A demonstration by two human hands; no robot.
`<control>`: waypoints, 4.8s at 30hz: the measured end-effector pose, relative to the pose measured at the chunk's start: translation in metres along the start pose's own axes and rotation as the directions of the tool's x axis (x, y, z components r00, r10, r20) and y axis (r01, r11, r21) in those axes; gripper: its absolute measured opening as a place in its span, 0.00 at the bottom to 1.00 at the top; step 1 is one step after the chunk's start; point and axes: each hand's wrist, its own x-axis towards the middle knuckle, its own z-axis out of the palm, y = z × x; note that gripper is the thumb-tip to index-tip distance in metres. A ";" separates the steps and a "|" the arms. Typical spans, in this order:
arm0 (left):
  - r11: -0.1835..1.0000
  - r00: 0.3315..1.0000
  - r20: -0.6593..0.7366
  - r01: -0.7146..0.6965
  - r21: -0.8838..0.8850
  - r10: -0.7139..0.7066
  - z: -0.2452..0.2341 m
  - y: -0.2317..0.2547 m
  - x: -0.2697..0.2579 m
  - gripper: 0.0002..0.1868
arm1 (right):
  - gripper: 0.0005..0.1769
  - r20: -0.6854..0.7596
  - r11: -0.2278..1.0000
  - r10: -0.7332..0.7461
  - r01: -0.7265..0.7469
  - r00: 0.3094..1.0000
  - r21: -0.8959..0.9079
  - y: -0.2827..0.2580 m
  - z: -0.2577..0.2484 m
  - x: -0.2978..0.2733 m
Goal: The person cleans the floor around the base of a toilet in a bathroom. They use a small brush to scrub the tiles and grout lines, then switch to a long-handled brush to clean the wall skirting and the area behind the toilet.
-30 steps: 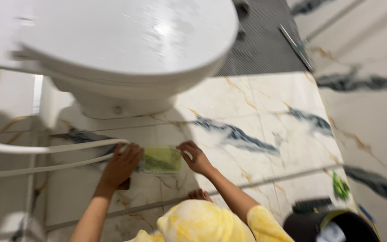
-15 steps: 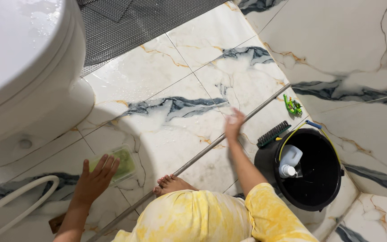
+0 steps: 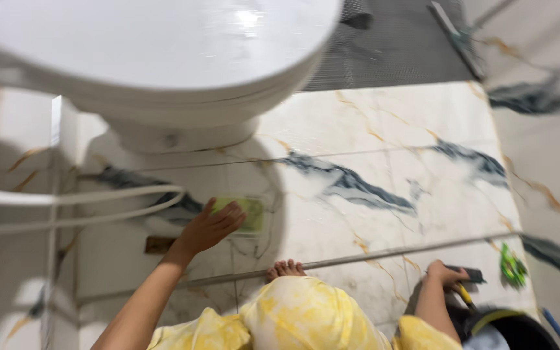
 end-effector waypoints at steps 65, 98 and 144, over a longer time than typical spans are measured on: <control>-0.196 -0.383 0.472 0.897 0.397 -0.794 -0.195 0.035 -0.349 0.16 | 0.19 0.624 0.459 -0.163 0.501 -0.764 0.734 -0.038 0.053 -0.655; 0.151 -0.017 0.449 0.929 0.336 -0.893 -0.127 -0.035 -0.278 0.13 | 0.25 0.686 0.270 -0.627 0.722 -0.371 0.637 -0.087 0.142 -0.323; -0.749 -0.446 0.656 0.050 -0.661 -0.609 -0.155 0.030 0.008 0.64 | 0.17 0.137 0.608 0.782 0.696 -0.608 -0.383 0.042 0.099 -0.726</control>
